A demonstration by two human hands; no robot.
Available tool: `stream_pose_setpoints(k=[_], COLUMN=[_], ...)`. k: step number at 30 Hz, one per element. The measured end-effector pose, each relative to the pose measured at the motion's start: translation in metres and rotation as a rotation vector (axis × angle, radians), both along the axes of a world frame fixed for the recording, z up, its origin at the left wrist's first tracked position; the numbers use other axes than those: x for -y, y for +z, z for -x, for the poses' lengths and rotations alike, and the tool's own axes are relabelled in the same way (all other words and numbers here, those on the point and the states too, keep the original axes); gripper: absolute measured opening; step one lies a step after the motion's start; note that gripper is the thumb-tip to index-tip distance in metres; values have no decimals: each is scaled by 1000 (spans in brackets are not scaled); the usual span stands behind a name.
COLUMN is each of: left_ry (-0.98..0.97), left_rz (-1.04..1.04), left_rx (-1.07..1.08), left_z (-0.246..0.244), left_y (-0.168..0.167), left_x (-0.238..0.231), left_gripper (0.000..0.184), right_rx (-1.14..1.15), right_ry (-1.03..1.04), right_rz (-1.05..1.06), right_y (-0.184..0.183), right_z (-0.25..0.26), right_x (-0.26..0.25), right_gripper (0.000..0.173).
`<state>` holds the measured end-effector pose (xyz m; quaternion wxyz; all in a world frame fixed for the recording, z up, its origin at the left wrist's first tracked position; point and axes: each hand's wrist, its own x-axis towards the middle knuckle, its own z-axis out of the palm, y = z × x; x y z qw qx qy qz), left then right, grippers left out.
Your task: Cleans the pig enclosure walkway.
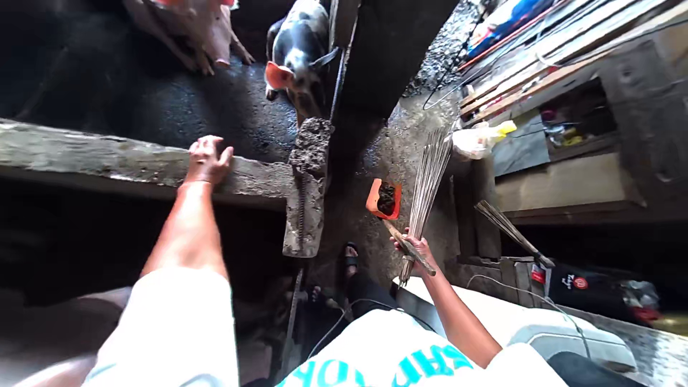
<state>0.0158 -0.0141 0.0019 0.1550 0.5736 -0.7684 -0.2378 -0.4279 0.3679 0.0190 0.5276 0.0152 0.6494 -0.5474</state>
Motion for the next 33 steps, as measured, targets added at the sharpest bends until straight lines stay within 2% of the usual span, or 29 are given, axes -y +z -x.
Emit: stream_pose_setpoints(k=[3, 6, 9, 11, 13, 15, 17, 20, 23, 25, 31, 33], left_ry=[87, 123, 81, 21, -25, -69, -133, -261, -295, -210, -69, 92], left_rz=[-105, 53, 273, 268, 45, -439, -904, -1277, -1424, -1451, -1548, -1605], left_rx=[-50, -126, -276, -452, -636, -683, -582, -376, -231, -264, -449, -499], left_z=[8, 41, 124, 200, 280, 361, 433, 518, 578, 607, 691, 723], left_y=[37, 90, 152, 168, 152, 116, 79, 42, 40, 42, 52, 59], left_x=[-7, -23, -67, -111, -148, -179, -204, -226, -228, -215, -154, -130], left_gripper=[56, 56, 52, 49, 38, 34, 39, 51, 58, 57, 34, 25], right_rx=[-6, 24, 53, 72, 89, 89, 65, -3, -102, -128, -151, -154], right_ry=[-25, -38, -66, -76, -79, -88, -67, -21, 4, -18, -83, -76], right_rz=[-55, -80, -101, -119, -117, -112, -98, -82, -69, -56, -37, -69], right_y=[-3, -19, -38, -47, -54, -56, -56, -51, -46, -45, -37, -34], right_z=[22, 56, 102, 131, 161, 190, 215, 247, 276, 296, 352, 372], right_x=[-11, -12, 0, 4, 13, 20, 29, 46, 67, 84, 151, 176], right_gripper=[36, 38, 39, 41, 43, 46, 47, 49, 51, 52, 48, 48])
